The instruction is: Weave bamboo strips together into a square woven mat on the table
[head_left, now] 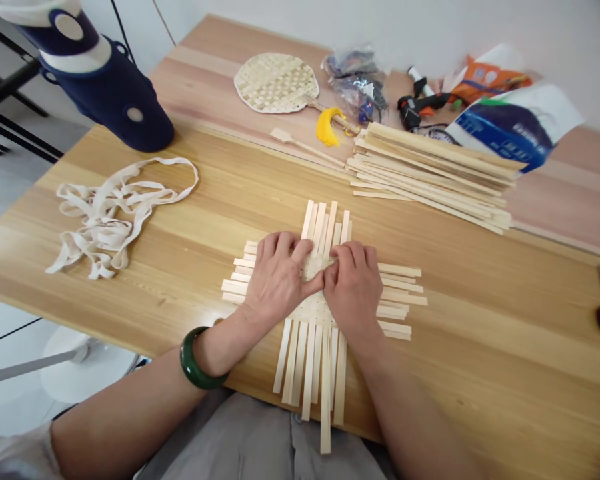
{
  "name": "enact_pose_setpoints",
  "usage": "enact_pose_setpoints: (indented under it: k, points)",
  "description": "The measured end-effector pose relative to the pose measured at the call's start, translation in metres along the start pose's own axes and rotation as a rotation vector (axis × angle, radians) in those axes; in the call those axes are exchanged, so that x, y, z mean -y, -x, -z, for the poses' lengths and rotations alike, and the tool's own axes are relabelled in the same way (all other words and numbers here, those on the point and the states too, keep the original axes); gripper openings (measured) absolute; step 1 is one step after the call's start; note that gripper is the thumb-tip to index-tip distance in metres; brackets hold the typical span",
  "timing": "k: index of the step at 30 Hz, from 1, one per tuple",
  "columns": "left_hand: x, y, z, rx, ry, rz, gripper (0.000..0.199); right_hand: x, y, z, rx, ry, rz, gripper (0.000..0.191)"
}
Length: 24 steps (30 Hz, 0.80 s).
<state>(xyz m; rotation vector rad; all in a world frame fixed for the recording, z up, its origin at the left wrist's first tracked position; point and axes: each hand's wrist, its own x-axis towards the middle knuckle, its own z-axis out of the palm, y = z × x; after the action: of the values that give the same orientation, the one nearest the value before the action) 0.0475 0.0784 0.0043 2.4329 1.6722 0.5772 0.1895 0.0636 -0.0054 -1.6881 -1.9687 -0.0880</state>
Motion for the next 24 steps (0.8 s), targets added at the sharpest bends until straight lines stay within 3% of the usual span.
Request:
enact_pose_setpoints:
  k: [4, 7, 12, 16, 20, 24]
  points:
    - [0.001, 0.001, 0.002, -0.036, 0.067, -0.007, 0.048, 0.000, -0.001, 0.007, -0.122, -0.143, -0.063, 0.030]
    - [0.001, 0.003, 0.010, -0.098, 0.079, -0.047, 0.052, -0.002, -0.004, 0.020, -0.141, -0.161, -0.132, 0.032]
    - [-0.009, 0.007, 0.024, -0.103, 0.120, -0.226, 0.024, -0.013, -0.005, 0.037, -0.004, -0.021, -0.144, 0.025]
    - [-0.017, 0.008, 0.017, 0.016, 0.185, -0.313, 0.027, -0.021, 0.005, 0.031, 0.041, 0.000, -0.056, 0.024]
    - [-0.020, 0.003, 0.004, 0.041, 0.183, -0.250, 0.037, -0.025, 0.013, 0.020, 0.004, 0.012, 0.018, 0.028]
    - [-0.021, -0.003, -0.003, 0.044, 0.154, -0.228, 0.035, -0.025, 0.014, 0.016, 0.009, 0.024, 0.002, 0.028]
